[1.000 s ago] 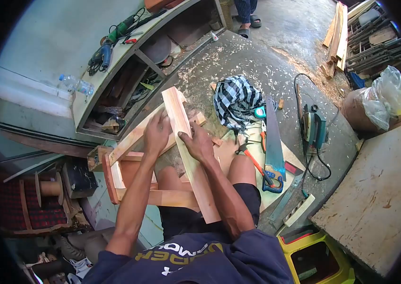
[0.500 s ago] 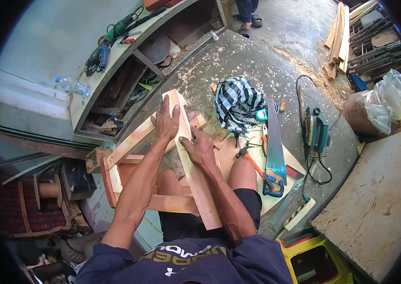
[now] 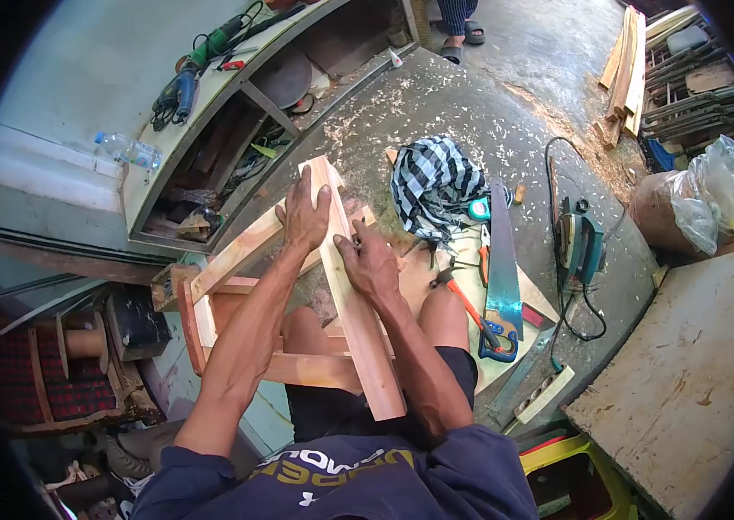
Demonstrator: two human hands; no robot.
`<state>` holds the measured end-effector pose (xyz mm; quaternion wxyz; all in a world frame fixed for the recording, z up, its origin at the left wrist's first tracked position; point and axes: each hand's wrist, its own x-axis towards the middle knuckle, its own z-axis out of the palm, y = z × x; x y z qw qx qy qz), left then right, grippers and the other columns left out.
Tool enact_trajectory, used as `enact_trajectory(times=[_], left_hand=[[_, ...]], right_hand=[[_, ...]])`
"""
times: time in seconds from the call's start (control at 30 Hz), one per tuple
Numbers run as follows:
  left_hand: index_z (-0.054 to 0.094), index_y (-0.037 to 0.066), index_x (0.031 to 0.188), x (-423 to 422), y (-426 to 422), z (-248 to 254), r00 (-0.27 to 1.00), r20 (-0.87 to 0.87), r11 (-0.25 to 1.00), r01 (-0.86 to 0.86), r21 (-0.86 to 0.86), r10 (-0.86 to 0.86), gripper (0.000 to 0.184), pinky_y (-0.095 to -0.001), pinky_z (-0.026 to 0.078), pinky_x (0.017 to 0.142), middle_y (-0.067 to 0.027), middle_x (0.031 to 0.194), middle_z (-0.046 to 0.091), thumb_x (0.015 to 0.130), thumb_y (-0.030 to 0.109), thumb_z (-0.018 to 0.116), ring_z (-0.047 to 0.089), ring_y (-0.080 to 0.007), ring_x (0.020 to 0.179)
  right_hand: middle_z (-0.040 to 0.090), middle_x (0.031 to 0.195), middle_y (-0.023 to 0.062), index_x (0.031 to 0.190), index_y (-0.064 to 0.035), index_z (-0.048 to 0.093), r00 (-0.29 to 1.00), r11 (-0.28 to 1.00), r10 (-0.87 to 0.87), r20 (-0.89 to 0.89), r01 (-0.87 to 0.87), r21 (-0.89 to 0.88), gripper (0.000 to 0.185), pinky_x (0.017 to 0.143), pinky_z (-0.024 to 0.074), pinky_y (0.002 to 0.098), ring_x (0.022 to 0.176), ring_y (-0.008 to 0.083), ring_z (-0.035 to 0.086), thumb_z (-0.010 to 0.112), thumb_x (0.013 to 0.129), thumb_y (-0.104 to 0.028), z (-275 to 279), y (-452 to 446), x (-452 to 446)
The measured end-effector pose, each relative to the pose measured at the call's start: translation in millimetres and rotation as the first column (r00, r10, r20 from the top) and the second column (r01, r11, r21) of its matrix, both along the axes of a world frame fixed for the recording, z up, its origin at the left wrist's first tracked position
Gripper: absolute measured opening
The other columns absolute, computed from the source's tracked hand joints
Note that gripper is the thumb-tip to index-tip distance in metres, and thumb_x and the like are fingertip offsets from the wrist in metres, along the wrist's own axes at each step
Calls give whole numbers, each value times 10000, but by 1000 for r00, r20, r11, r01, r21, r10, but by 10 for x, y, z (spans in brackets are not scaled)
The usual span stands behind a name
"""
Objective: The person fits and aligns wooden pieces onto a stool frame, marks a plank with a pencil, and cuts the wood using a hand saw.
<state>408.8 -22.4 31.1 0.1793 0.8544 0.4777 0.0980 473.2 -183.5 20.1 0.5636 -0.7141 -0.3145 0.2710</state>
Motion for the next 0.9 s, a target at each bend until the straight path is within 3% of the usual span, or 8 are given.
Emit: enact_trajectory(times=[0.1,0.3,0.4,0.5,0.73,0.8,0.9], left_hand=[[233,87,1608,3,-12,24,998,56,999,8,-32,-6,756,-749,40,1131,-197,1578,391,1008,497,441,268,-385,1492],[234,86,1608,1,-31,103,995,101,996,4,-93,6,766,-756,11,1118,-188,1579,395,987,467,469,260,-388,1496],[236,91,1609,-19,-40,91,990,142,995,4,-97,10,772,-754,-17,1117,-187,1589,385,978,465,475,263,-385,1497],[229,91,1612,-25,-7,79,992,128,993,-5,-115,20,792,-744,-46,1120,-196,1588,382,970,478,488,266,-374,1500],[219,97,1617,-30,17,74,987,159,991,2,-131,19,814,-738,-61,1120,-198,1590,374,966,498,499,255,-354,1513],[217,98,1618,-24,23,79,986,164,989,-9,-147,33,816,-736,-63,1120,-193,1612,341,968,505,497,245,-344,1522],[214,98,1619,-19,30,72,988,153,990,-10,-141,32,818,-735,-63,1121,-189,1620,333,970,509,495,236,-337,1528]], right_hand=[[676,973,283,1246,-12,646,999,999,46,24,-46,2,449,815,515,485,924,421,670,645,953,-352,-12,29,22],[672,998,296,1215,-12,662,1000,999,10,26,-12,47,391,829,511,485,949,427,666,654,948,-298,72,7,9],[678,1028,291,1233,-4,661,996,997,75,51,-73,-41,412,854,512,478,969,428,664,658,944,-298,130,-22,57],[682,1049,285,1234,6,662,1000,998,12,10,-13,56,425,873,511,479,984,431,661,658,942,-302,82,0,16],[682,1053,285,1240,10,662,1000,999,8,14,-8,42,455,878,509,485,982,430,662,659,938,-331,20,40,30],[688,1126,265,1304,7,647,998,999,49,27,-49,-13,507,886,538,422,996,365,694,653,961,-366,39,52,50],[690,1132,281,1294,11,652,999,998,42,33,-40,-44,509,884,540,426,997,378,699,653,959,-372,54,49,42]])
